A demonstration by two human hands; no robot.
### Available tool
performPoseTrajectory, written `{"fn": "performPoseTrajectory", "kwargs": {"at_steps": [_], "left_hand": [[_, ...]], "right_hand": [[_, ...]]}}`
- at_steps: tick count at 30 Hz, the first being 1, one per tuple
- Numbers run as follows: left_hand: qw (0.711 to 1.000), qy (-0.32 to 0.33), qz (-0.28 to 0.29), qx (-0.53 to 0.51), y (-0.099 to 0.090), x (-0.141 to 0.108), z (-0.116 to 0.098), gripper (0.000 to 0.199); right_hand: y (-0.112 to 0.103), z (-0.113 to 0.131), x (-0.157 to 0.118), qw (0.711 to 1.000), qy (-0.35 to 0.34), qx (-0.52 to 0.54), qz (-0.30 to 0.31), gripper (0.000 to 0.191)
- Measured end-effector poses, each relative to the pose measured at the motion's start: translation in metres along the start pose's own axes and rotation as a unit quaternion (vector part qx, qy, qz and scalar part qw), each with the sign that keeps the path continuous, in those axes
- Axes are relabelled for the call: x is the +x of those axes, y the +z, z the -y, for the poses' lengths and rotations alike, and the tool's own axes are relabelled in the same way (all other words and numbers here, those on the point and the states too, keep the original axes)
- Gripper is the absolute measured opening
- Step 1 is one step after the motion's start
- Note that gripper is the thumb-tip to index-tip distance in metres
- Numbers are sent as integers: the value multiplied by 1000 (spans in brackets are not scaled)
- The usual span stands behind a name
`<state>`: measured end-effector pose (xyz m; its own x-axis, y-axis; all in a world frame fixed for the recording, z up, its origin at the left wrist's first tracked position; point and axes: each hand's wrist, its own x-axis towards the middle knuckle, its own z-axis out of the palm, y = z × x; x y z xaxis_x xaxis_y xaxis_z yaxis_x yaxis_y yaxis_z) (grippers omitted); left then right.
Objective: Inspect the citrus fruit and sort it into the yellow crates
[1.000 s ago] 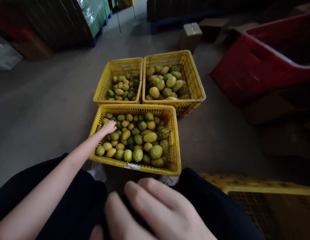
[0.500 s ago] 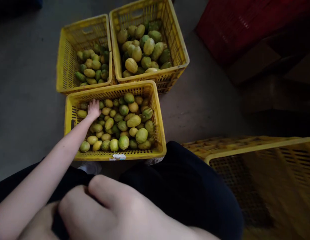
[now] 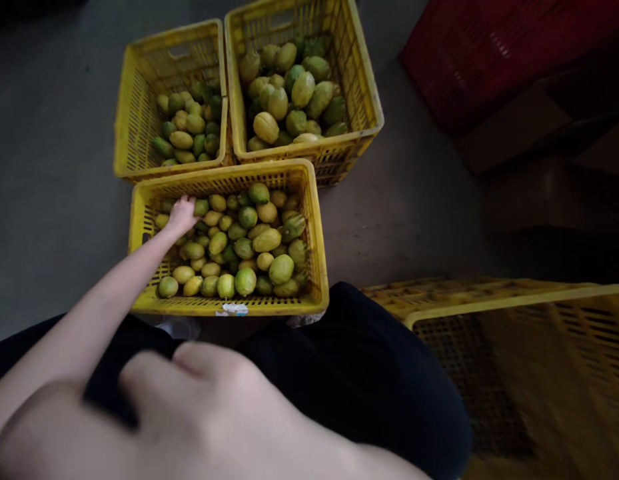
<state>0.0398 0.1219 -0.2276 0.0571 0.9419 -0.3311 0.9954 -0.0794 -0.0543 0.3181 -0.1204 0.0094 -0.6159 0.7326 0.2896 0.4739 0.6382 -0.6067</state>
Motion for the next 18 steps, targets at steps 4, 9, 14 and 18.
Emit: {"fn": "performPoseTrajectory", "kwargs": {"at_steps": [4,9,14,18], "left_hand": [[975,-23,9,-219,-34,-29,13,56],[758,-36,138,-637,-102,-109,29,52],[593,-22,112,-797,-144,-181,27,50],[446,-83,49,-890,-141,-190,20,40]], "right_hand": [[13,-13,42,984,37,-101,141,11],[44,-28,43,924,179,-179,286,23],[52,-33,55,912,181,-201,310,29],[70,-34,57,897,186,-213,339,32]]}}
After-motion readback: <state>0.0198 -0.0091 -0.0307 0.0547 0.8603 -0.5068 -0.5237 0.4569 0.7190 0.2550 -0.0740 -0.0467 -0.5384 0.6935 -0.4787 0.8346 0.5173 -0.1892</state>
